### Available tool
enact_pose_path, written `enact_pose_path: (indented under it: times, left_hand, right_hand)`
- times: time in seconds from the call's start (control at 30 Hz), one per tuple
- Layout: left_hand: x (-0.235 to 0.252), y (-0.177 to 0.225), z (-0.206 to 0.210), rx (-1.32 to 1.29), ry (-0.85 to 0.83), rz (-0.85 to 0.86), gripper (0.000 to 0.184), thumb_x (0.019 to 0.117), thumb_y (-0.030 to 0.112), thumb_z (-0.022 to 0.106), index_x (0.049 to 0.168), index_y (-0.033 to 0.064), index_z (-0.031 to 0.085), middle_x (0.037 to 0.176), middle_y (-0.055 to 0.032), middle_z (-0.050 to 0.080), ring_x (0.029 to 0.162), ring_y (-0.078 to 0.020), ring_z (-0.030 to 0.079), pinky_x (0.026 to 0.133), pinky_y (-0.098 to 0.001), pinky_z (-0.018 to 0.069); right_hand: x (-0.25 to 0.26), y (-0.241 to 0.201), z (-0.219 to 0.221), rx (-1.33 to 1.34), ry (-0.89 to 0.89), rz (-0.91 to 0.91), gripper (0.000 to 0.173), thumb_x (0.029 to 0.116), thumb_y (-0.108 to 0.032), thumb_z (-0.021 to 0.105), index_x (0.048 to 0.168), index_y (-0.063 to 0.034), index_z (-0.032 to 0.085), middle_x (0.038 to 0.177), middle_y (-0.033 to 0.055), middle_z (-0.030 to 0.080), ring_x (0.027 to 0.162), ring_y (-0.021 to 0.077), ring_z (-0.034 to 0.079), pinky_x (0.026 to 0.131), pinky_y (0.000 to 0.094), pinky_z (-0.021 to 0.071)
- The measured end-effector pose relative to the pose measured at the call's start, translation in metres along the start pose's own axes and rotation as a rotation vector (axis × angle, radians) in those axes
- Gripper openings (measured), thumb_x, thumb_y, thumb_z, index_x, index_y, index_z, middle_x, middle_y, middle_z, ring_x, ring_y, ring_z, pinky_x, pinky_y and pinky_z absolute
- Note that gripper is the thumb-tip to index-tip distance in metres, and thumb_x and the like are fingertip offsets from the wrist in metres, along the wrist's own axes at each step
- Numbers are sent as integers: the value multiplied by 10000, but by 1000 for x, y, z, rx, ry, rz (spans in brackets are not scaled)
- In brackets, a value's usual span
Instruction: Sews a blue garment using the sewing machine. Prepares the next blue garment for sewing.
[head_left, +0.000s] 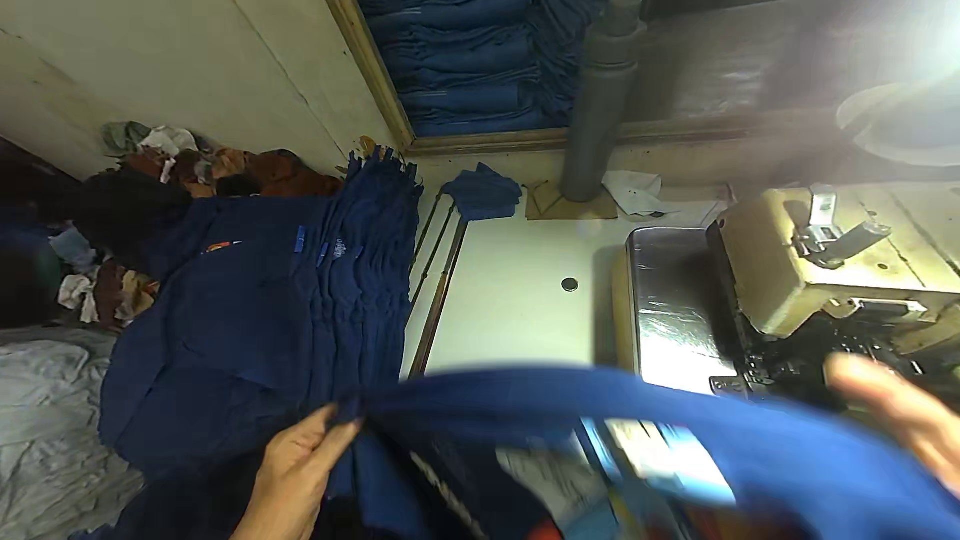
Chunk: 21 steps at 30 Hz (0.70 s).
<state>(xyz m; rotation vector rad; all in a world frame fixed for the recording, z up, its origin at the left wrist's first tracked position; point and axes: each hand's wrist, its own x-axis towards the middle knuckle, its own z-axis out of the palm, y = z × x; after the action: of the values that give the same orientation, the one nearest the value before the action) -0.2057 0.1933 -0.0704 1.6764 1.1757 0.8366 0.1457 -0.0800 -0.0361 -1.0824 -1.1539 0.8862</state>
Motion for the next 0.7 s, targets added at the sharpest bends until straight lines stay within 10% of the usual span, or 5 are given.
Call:
enact_pose_path:
  times: [0.1, 0.2, 0.37, 0.53, 0.7]
  left_hand:
    - [7, -9, 4, 308, 222, 153, 336, 943, 90, 633, 1220, -99, 608, 1108, -106, 699, 963, -33, 665, 854, -221, 562]
    - [2, -3, 16, 572, 153, 425, 488, 958, 133, 625, 1341, -154, 530, 1282, -349, 604, 1117, -337, 642, 949, -441, 526]
    - [5, -5, 107, 306, -247, 641, 218, 983, 99, 576, 1023, 40, 782, 1069, -73, 767, 1038, -75, 712, 918, -218, 577]
    - [22, -13, 177, 438, -558, 742, 327, 913, 100, 593, 1202, 102, 747, 1348, -111, 670, 1230, -221, 657, 999, -394, 564]
    - [50, -38, 208, 587, -407, 1054, 148, 930, 73, 616, 883, 39, 753, 1109, -129, 757, 1154, -273, 708, 956, -412, 589]
  right_hand:
    - [26, 11, 17, -99, 205, -89, 681, 972, -403, 624, 1588, -261, 373, 1447, -177, 567, 1251, -27, 566, 1030, 183, 495]
    - [4, 40, 27, -235, 123, -69, 578, 1002, -452, 616, 1452, -94, 552, 1425, 78, 626, 1283, 201, 621, 1076, 433, 534]
    - [-17, 87, 56, -344, 120, 351, 396, 1006, -164, 630, 1266, 133, 629, 1223, 251, 696, 1110, 251, 715, 988, 385, 576]
    - [-17, 119, 76, -186, 393, 345, 358, 935, -32, 673, 1219, 179, 616, 1222, 226, 710, 1096, 197, 731, 972, 326, 595]
    - [-9, 123, 89, -6, 459, 359, 355, 919, 53, 655, 1244, 180, 590, 1276, 214, 694, 1125, 221, 728, 997, 342, 595]
